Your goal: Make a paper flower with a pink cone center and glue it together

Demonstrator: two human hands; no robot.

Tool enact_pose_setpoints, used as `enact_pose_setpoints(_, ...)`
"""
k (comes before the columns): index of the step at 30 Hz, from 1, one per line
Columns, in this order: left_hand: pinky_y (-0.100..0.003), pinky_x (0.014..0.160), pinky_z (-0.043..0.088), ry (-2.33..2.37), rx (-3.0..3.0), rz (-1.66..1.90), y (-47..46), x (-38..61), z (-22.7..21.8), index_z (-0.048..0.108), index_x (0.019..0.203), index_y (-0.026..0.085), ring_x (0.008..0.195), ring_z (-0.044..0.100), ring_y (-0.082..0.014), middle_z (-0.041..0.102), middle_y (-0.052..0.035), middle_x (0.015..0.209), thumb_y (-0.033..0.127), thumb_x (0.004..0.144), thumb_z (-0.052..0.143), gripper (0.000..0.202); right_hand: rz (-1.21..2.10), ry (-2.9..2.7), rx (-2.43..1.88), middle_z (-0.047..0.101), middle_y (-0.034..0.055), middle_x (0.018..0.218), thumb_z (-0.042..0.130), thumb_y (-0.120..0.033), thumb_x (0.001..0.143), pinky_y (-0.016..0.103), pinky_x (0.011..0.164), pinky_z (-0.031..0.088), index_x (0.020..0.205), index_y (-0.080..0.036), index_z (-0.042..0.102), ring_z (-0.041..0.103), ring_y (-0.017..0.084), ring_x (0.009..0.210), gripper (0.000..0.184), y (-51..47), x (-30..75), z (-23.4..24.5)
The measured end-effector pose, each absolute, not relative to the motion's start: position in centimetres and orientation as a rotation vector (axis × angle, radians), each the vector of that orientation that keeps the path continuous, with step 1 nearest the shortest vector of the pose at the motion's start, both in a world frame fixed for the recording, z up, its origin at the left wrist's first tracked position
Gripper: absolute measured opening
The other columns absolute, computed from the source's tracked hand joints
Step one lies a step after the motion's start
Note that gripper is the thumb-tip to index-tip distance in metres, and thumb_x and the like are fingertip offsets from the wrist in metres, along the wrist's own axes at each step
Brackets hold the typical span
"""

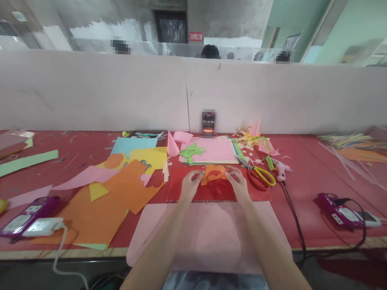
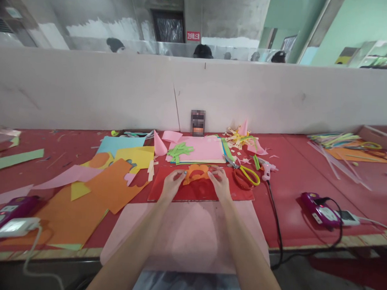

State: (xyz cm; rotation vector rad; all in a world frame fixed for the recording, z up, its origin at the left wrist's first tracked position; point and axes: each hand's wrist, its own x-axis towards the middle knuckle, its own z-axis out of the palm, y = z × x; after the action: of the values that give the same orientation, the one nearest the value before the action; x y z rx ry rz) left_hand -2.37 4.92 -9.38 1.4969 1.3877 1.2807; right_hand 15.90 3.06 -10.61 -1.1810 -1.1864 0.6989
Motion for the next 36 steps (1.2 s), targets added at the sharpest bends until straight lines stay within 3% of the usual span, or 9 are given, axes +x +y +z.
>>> enact_pose_setpoints(3, -0.027, 0.058, 0.048, 1.283, 1.368, 1.206, 4.9, -2.3, -9.4, 0.055, 0.075, 0.017, 0.064, 0.061, -0.0158, 0.064, -0.0027, 0.070, 0.045, 0.072, 0.052, 0.027, 0.837, -1.170, -1.195, 0.061, 0.0024, 0.075, 0.058, -0.049, 0.069, 0.028, 0.064, 0.045, 0.063, -0.020, 0.054, 0.057, 0.016, 0.071, 0.030, 2.7, 15.9, -10.3)
enact_pose_setpoints(5, -0.025, 0.047, 0.045, 1.235, 1.290, 1.147, 4.8, -2.3, -9.4, 0.052, 0.080, 0.018, 0.051, 0.058, -0.0145, 0.063, -0.0013, 0.066, 0.047, 0.073, 0.049, 0.030, 0.939, -1.161, -1.218, 0.054, -0.0023, 0.055, 0.057, -0.051, 0.069, 0.026, 0.052, 0.041, 0.064, -0.020, 0.053, 0.050, 0.013, 0.051, 0.032, 2.5, 15.9, -10.1)
enact_pose_setpoints(8, -0.024, 0.046, 0.044, 1.279, 1.318, 1.143, 4.7, -2.3, -9.3, 0.053, 0.078, 0.018, 0.050, 0.057, -0.0139, 0.062, -0.0007, 0.063, 0.048, 0.074, 0.049, 0.031, 0.986, -1.132, -1.224, 0.048, -0.0049, 0.047, 0.056, -0.053, 0.069, 0.024, 0.041, 0.035, 0.065, -0.020, 0.052, 0.042, 0.010, 0.041, 0.034, 2.5, 15.8, -10.1)
enact_pose_setpoints(13, -0.024, 0.058, 0.046, 1.306, 1.442, 1.149, 4.5, -2.2, -9.1, 0.057, 0.065, 0.016, 0.065, 0.059, -0.0156, 0.063, -0.0030, 0.062, 0.051, 0.077, 0.041, 0.040, 0.974, -1.055, -1.310, 0.049, -0.0049, 0.049, 0.057, -0.055, 0.067, 0.022, 0.035, 0.029, 0.071, -0.020, 0.053, 0.042, 0.010, 0.039, 0.035, 2.7, 15.8, -10.3)
enact_pose_setpoints(19, -0.025, 0.059, 0.045, 1.231, 1.429, 1.069, 4.3, -2.0, -8.8, 0.057, 0.079, 0.017, 0.066, 0.060, -0.0157, 0.065, -0.0020, 0.065, 0.053, 0.073, 0.047, 0.038, 0.918, -1.078, -1.361, 0.049, -0.0046, 0.047, 0.055, -0.056, 0.068, 0.022, 0.031, 0.026, 0.067, -0.021, 0.051, 0.037, 0.009, 0.034, 0.035, 2.8, 15.7, -10.1)
enact_pose_setpoints(27, -0.024, 0.059, 0.041, 1.261, 1.538, 1.044, 4.0, -1.9, -8.3, 0.056, 0.078, 0.017, 0.062, 0.058, -0.0150, 0.068, -0.0033, 0.066, 0.049, 0.074, 0.048, 0.033, 0.941, -1.041, -1.370, 0.052, -0.0039, 0.049, 0.054, -0.057, 0.068, 0.023, 0.032, 0.026, 0.072, -0.022, 0.051, 0.037, 0.009, 0.033, 0.035, 2.7, 15.7, -10.1)
enact_pose_setpoints(31, -0.027, 0.066, 0.043, 1.245, 1.541, 1.045, 4.2, -1.9, -8.4, 0.055, 0.080, 0.017, 0.067, 0.062, -0.0176, 0.067, -0.0029, 0.061, 0.043, 0.075, 0.050, 0.027, 0.961, -1.052, -1.373, 0.049, -0.0047, 0.049, 0.053, -0.057, 0.068, 0.022, 0.033, 0.026, 0.074, -0.021, 0.052, 0.037, 0.009, 0.035, 0.036, 2.7, 15.7, -10.0)
enact_pose_setpoints(36, -0.030, 0.073, 0.043, 1.254, 1.539, 1.061, 4.3, -1.8, -8.6, 0.053, 0.075, 0.019, 0.073, 0.063, -0.0193, 0.067, -0.0029, 0.061, 0.040, 0.076, 0.049, 0.022, 0.842, -1.213, -1.348, 0.043, -0.0052, 0.051, 0.057, -0.052, 0.068, 0.021, 0.041, 0.029, 0.061, -0.020, 0.048, 0.036, 0.008, 0.045, 0.034, 2.8, 15.6, -10.1)
